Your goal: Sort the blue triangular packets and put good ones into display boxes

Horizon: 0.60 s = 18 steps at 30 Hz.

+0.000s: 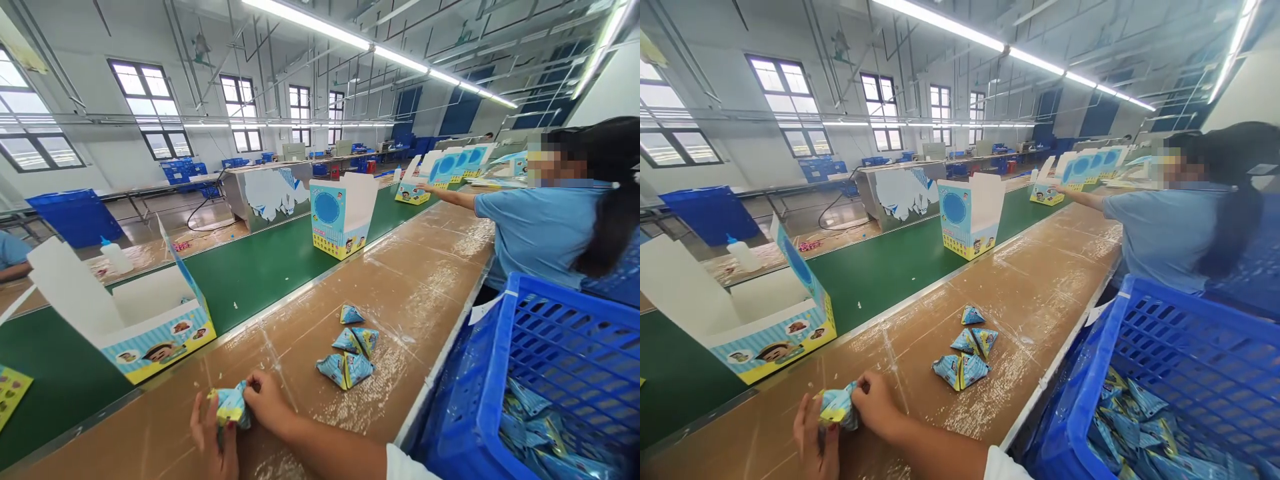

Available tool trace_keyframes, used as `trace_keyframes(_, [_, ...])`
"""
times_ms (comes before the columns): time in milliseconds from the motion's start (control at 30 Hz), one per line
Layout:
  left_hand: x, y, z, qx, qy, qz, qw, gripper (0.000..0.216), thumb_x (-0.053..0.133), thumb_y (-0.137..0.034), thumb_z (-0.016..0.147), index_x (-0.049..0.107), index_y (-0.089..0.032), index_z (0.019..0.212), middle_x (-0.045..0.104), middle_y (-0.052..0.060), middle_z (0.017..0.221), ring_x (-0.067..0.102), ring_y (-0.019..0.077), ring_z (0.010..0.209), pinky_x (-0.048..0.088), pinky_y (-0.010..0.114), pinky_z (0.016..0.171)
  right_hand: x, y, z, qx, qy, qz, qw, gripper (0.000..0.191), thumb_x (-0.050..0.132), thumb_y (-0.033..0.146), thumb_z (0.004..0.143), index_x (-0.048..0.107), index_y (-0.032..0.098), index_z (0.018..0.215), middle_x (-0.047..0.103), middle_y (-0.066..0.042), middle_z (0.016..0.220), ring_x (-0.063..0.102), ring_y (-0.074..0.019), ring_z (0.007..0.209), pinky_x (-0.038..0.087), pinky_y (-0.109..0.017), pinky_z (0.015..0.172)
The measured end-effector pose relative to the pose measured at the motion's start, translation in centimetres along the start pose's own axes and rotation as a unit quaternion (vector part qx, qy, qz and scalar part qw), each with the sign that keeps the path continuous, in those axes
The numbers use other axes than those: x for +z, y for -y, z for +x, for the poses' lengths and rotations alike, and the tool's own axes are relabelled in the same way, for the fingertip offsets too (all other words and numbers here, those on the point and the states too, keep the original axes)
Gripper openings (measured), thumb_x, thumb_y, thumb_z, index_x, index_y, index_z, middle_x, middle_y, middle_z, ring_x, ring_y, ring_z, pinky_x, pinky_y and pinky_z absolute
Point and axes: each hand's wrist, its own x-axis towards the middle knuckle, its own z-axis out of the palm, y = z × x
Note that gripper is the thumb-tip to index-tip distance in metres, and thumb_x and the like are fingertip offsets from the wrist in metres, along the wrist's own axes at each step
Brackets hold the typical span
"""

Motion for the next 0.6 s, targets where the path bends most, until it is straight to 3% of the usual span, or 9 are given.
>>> trace_keyframes(67, [0.1, 0.2, -0.3, -0.008, 0.026, -0.004, 1.0, 0.041, 0.045, -0.056, 0.088, 0.057, -0.028, 0.116, 0.03, 0.01, 0.151, 0.03, 0.0319, 0.142, 0.024, 0.052, 0.116, -0.1, -0.1, -0.1, -0.008, -0.005, -0.004, 1.0, 0.011, 0.051, 0.007, 0.068, 0.049, 0.017, 0.066, 0.045, 0.005, 0.062, 0.043, -0.0099, 0.063, 0.033, -0.021, 0.061])
trace_keyframes(133, [0.5, 0.1, -0.7, -0.016, 0.027, -0.018, 0.999, 0.049, 0.042, -0.063, 0.086, 0.056, -0.026, 0.116, 0.031, 0.012, 0.15, 0.031, 0.0324, 0.141, 0.024, 0.053, 0.116, -0.3, 0.0, -0.4, -0.024, -0.008, -0.022, 0.999, 0.009, 0.052, 0.008, 0.07, 0.05, 0.017, 0.068, 0.046, 0.005, 0.064, 0.044, -0.0102, 0.064, 0.033, -0.022, 0.061])
trace_keyframes(267, [1.3, 0.2, -0.7, -0.083, -0.023, -0.038, 0.996, 0.071, 0.06, -0.078, 0.063, 0.054, -0.024, 0.11, 0.044, 0.014, 0.138, 0.04, 0.0376, 0.132, 0.03, 0.056, 0.111, -0.7, 0.2, -1.2, -0.058, -0.001, -0.075, 0.996, 0.009, 0.054, 0.009, 0.07, 0.052, 0.017, 0.068, 0.051, 0.004, 0.069, 0.047, -0.0111, 0.068, 0.035, -0.022, 0.064])
trace_keyframes(400, [1.1, 0.2, 0.2, -0.198, -0.041, -0.08, 0.976, 0.068, 0.067, -0.075, 0.055, 0.057, -0.022, 0.096, 0.061, 0.008, 0.107, 0.059, 0.0311, 0.104, 0.045, 0.05, 0.098, -1.0, 0.3, -1.3, -0.047, 0.04, -0.087, 0.994, 0.009, 0.056, 0.011, 0.071, 0.052, 0.018, 0.068, 0.051, 0.004, 0.066, 0.048, -0.0111, 0.065, 0.035, -0.022, 0.062])
trace_keyframes(500, [0.8, -0.1, 0.4, -0.215, -0.049, -0.088, 0.971, 0.068, 0.069, -0.073, 0.053, 0.058, -0.021, 0.095, 0.062, 0.007, 0.103, 0.06, 0.0299, 0.101, 0.047, 0.047, 0.095, -1.3, 0.2, -1.1, -0.036, 0.042, -0.073, 0.996, 0.008, 0.06, 0.018, 0.074, 0.052, 0.018, 0.07, 0.052, 0.004, 0.065, 0.048, -0.0103, 0.064, 0.035, -0.022, 0.061])
trace_keyframes(600, [0.6, -0.5, 0.1, -0.202, -0.049, -0.092, 0.974, 0.063, 0.07, -0.068, 0.057, 0.057, -0.021, 0.096, 0.062, 0.008, 0.109, 0.059, 0.0297, 0.106, 0.044, 0.047, 0.099, -1.7, 0.2, -0.8, -0.031, 0.067, -0.114, 0.991, 0.025, 0.063, 0.036, 0.078, 0.051, 0.018, 0.067, 0.049, 0.004, 0.061, 0.045, -0.0101, 0.061, 0.031, -0.023, 0.059])
